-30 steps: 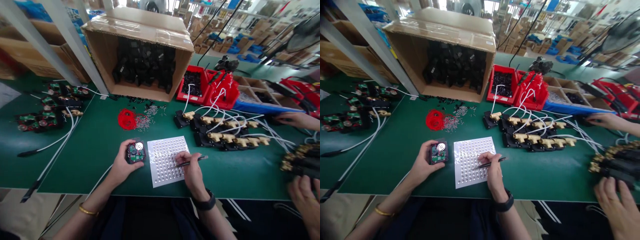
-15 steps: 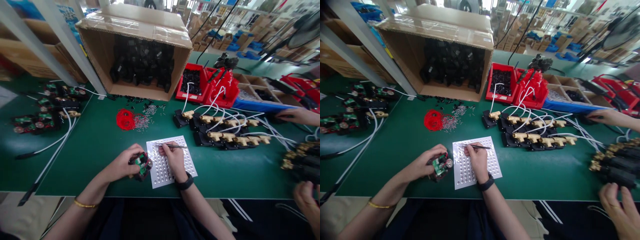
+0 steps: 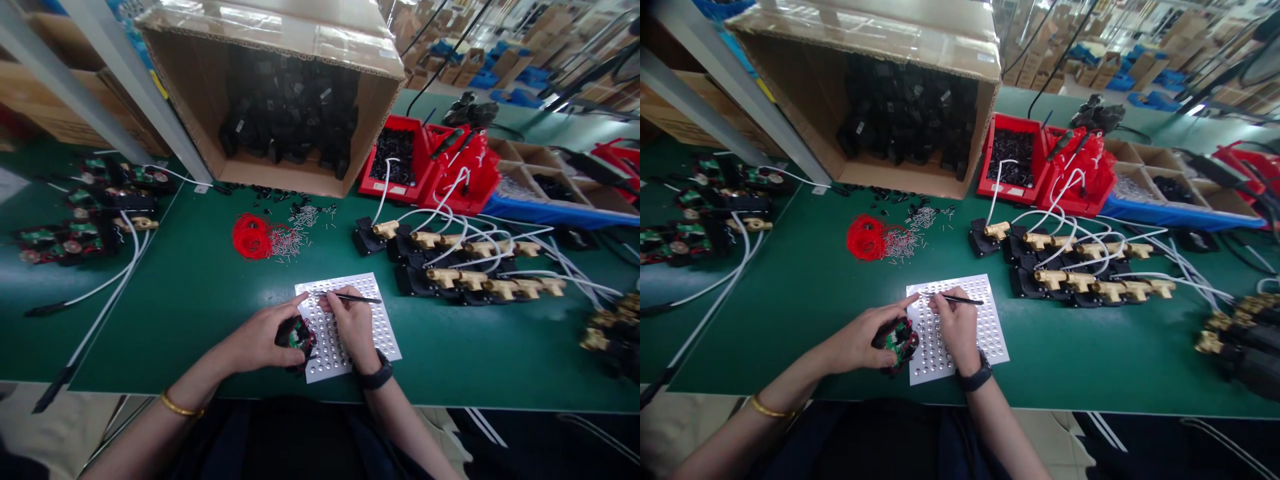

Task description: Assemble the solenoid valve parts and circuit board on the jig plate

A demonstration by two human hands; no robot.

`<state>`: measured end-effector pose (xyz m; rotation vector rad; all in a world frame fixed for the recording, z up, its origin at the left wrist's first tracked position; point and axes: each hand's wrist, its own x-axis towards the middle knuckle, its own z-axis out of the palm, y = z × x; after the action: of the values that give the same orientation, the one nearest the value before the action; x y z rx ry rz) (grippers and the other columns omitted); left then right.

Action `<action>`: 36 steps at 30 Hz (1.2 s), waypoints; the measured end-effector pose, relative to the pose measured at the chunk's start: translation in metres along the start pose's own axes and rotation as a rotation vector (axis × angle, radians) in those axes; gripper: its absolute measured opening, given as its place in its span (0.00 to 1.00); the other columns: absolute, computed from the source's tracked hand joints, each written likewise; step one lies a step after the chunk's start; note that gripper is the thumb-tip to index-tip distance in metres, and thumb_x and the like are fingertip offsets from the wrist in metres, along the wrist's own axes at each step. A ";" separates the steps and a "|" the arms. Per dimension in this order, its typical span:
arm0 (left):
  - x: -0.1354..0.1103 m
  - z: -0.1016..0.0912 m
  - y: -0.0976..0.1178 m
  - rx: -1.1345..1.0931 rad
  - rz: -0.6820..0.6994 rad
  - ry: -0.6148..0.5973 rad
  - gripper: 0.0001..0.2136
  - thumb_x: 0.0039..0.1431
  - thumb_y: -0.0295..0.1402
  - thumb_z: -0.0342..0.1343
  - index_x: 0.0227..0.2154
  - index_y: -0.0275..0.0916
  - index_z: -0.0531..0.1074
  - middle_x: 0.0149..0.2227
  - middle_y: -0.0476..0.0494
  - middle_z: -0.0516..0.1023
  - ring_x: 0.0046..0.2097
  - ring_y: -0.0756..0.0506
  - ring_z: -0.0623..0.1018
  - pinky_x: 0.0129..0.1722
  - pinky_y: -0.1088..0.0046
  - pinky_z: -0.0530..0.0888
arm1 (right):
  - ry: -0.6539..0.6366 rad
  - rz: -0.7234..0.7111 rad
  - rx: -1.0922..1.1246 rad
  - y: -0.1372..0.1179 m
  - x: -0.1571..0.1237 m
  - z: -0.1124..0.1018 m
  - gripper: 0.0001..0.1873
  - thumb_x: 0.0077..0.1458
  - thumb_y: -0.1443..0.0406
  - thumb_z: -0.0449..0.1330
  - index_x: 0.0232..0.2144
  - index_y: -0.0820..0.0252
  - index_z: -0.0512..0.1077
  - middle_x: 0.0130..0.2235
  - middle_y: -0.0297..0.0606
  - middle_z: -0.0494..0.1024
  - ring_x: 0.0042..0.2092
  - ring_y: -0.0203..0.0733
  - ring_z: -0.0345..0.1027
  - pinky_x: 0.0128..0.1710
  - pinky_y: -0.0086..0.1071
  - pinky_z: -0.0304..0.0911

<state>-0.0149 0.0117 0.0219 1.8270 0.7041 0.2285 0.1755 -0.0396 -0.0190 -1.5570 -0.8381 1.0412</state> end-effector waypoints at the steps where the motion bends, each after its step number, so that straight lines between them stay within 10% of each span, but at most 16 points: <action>1: 0.000 0.000 0.000 -0.003 -0.001 0.001 0.25 0.46 0.41 0.62 0.48 0.41 0.69 0.61 0.39 0.59 0.58 0.35 0.65 0.54 0.58 0.64 | -0.012 0.003 0.000 0.000 0.000 -0.001 0.13 0.52 0.55 0.60 0.28 0.59 0.67 0.26 0.38 0.78 0.29 0.42 0.74 0.30 0.34 0.70; 11: -0.003 -0.001 -0.005 -0.039 -0.014 0.041 0.23 0.42 0.43 0.64 0.43 0.41 0.71 0.60 0.38 0.61 0.58 0.35 0.66 0.54 0.59 0.65 | -0.038 -0.007 -0.001 0.000 0.000 -0.002 0.12 0.52 0.57 0.60 0.30 0.60 0.68 0.28 0.37 0.77 0.30 0.42 0.74 0.32 0.34 0.70; 23: -0.011 0.019 -0.024 -0.376 -0.008 0.692 0.37 0.43 0.34 0.67 0.55 0.42 0.54 0.55 0.37 0.63 0.56 0.37 0.67 0.56 0.56 0.64 | -0.005 0.202 0.575 -0.023 -0.008 -0.003 0.14 0.42 0.63 0.69 0.30 0.58 0.68 0.29 0.37 0.79 0.31 0.43 0.76 0.29 0.32 0.71; 36: -0.009 0.029 -0.037 -0.107 0.078 0.771 0.31 0.44 0.38 0.66 0.53 0.43 0.64 0.55 0.37 0.64 0.59 0.36 0.62 0.59 0.51 0.58 | -0.078 0.191 0.632 -0.043 -0.027 0.030 0.10 0.40 0.64 0.69 0.26 0.58 0.72 0.34 0.39 0.80 0.40 0.46 0.73 0.48 0.43 0.62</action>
<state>-0.0211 -0.0086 -0.0206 1.6434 1.1168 1.0359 0.1373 -0.0435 0.0260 -1.0711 -0.3525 1.3518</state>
